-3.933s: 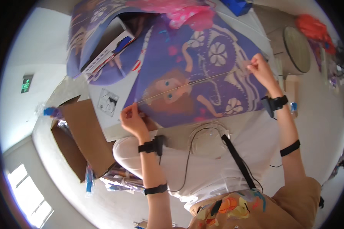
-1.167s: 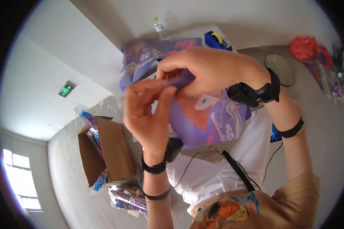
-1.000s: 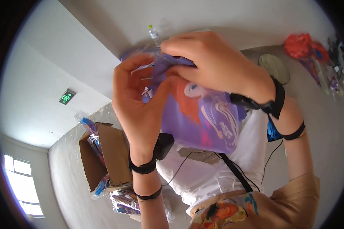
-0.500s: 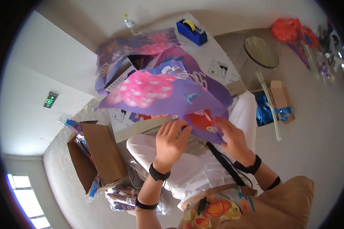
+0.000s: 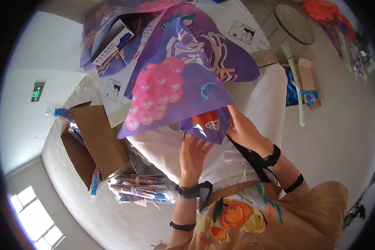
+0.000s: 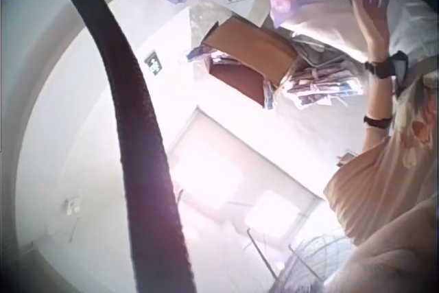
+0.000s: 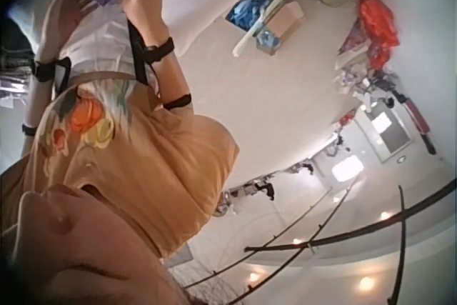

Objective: Assembling plastic kites by attaching support rods and securing them with tape.

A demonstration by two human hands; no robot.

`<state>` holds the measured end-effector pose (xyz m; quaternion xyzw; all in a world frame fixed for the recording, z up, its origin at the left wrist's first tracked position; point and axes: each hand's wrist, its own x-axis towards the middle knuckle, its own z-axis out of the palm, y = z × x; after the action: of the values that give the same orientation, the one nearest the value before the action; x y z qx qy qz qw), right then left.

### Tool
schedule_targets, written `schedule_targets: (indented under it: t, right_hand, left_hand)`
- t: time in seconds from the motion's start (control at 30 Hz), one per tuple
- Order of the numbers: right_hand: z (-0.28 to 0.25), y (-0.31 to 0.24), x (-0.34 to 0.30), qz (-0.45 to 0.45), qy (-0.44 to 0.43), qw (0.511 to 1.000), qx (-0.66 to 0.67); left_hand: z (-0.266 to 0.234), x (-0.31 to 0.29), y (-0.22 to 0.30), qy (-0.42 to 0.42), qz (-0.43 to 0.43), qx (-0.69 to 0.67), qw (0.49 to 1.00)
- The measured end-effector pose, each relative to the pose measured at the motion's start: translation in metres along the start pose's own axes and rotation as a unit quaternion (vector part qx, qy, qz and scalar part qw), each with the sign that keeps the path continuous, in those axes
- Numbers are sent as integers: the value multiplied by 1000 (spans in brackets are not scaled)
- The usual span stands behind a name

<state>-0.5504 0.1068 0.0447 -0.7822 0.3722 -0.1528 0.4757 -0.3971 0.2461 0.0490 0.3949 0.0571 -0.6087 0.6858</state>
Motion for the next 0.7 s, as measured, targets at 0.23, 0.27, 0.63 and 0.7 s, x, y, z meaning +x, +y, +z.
schedule_targets:
  t: [0.23, 0.27, 0.63, 0.7]
  right_hand:
    - [-5, -9, 2, 7, -88, 993, -83]
    - [-8, -10, 3, -16, -49, 995, -90]
    - [-25, -27, -24, -320, -53, 933, -159]
    - [-23, -24, -28, -348, -44, 919, -178]
  left_hand:
    - [12, 11, -20, 28, -37, 56, 997]
    - [20, 11, -19, 71, -40, 19, 996]
    - [29, 11, -9, 54, -27, 107, 992]
    - [29, 11, -10, 58, -26, 113, 992]
